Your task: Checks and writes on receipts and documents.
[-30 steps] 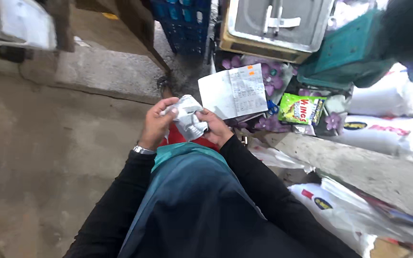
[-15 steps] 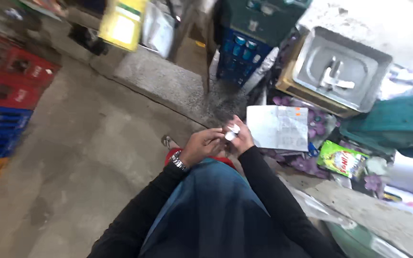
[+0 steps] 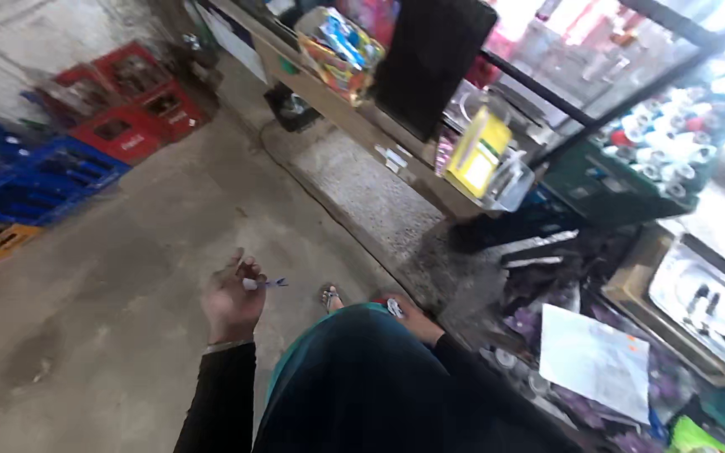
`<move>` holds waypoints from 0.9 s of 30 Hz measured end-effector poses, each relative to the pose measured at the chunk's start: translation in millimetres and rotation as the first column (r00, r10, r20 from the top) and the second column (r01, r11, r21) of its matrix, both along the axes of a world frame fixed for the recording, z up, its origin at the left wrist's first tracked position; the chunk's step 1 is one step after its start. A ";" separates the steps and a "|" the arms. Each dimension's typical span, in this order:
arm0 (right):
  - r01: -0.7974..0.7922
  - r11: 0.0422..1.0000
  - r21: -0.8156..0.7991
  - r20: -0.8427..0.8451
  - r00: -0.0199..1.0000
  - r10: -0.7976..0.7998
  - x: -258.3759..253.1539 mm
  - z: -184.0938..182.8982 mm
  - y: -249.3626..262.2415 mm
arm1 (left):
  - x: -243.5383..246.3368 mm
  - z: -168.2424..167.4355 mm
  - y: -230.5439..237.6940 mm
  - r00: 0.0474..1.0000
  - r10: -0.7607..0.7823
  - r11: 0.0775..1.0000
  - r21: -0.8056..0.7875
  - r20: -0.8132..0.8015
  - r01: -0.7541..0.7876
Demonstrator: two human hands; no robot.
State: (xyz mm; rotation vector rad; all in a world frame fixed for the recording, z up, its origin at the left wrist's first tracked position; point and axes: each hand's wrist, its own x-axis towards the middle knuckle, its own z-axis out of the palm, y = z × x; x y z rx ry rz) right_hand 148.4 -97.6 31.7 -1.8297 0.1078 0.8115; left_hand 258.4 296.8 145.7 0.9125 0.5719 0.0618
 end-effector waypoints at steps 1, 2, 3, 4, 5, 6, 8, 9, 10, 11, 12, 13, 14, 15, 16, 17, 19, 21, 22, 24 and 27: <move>-0.135 0.988 -0.072 0.066 0.988 0.139 17.6 -4.1 8.0 | 3.7 7.7 20.0 0.998 0.060 0.998 -0.020 0.029 -0.059; -0.217 0.972 -0.095 0.077 0.972 0.224 37.4 -2.2 17.3 | 5.8 15.5 39.3 0.994 0.091 0.995 -0.056 0.065 -0.087; -0.235 0.968 -0.089 0.070 0.968 0.242 56.7 1.2 27.5 | 7.7 22.6 57.0 0.989 0.093 0.993 -0.078 0.112 -0.084; -0.180 0.980 -0.080 0.047 0.982 0.184 76.0 2.6 37.4 | 10.7 28.5 72.5 0.984 0.074 0.994 -0.086 0.162 -0.060; -0.052 0.996 -0.070 0.019 0.998 0.053 96.9 0.4 47.0 | 15.4 34.0 84.9 0.976 0.066 0.994 -0.095 0.209 -0.047; 0.117 0.991 -0.069 -0.008 0.993 -0.118 121.6 -5.9 57.2 | 21.7 39.8 93.5 0.969 0.073 0.994 -0.093 0.238 -0.052; 0.384 0.917 -0.110 -0.063 0.918 -0.392 180.7 -27.1 77.5 | 35.2 48.1 103.8 0.964 0.092 0.996 -0.036 0.248 -0.086; 0.455 0.880 -0.138 -0.097 0.878 -0.469 210.3 -36.2 88.8 | 41.4 49.9 107.4 0.961 0.096 0.995 -0.004 0.261 -0.099; 0.494 0.856 -0.156 -0.155 0.843 -0.515 239.1 -41.7 101.9 | 47.8 50.4 110.8 0.954 0.101 0.994 0.015 0.281 -0.109; 0.518 0.842 -0.153 -0.240 0.807 -0.540 267.5 -43.5 117.6 | 55.2 51.0 113.7 0.952 0.102 0.991 0.049 0.290 -0.121; 0.533 0.835 -0.136 -0.336 0.768 -0.545 295.9 -42.7 133.9 | 63.5 52.0 115.7 0.956 0.102 0.986 0.103 0.277 -0.135; 0.548 0.829 -0.108 -0.426 0.728 -0.537 325.3 -43.2 150.7 | 72.3 53.2 116.8 0.961 0.113 0.978 0.144 0.254 -0.153; 0.546 0.835 -0.064 -0.506 0.704 -0.499 356.9 -43.7 167.5 | 81.8 53.6 118.3 0.965 0.130 0.970 0.171 0.228 -0.171; 0.548 0.836 -0.029 -0.565 0.681 -0.466 393.0 -40.5 185.0 | 92.4 53.3 120.6 0.968 0.151 0.963 0.194 0.199 -0.190; 0.568 0.823 -0.025 -0.592 0.655 -0.470 432.7 -35.3 202.4 | 103.4 52.6 123.2 0.971 0.168 0.956 0.211 0.168 -0.202; 0.593 0.805 -0.030 -0.588 0.641 -0.494 476.3 -29.0 216.3 | 115.8 52.8 125.4 0.975 0.180 0.952 0.227 0.132 -0.207; 0.657 0.753 0.042 -0.486 0.672 -0.559 565.9 -13.6 236.7 | 143.6 54.9 128.3 0.975 0.210 0.938 0.267 0.074 -0.222; 0.680 0.708 0.190 -0.343 0.721 -0.602 641.8 -10.7 249.5 | 166.5 57.5 129.8 0.964 0.263 0.915 0.312 0.025 -0.258; 0.660 0.727 0.191 -0.261 0.748 -0.610 671.3 -14.2 254.5 | 176.1 58.3 131.3 0.958 0.288 0.906 0.319 0.015 -0.277; 0.586 0.800 0.130 -0.133 0.810 -0.572 711.1 -13.8 271.9 | 193.1 61.1 135.3 0.942 0.335 0.900 0.286 0.029 -0.328; 0.598 0.780 0.182 -0.080 0.800 -0.595 721.0 0.6 317.2 | 208.1 60.7 140.0 0.921 0.382 0.901 0.192 0.073 -0.389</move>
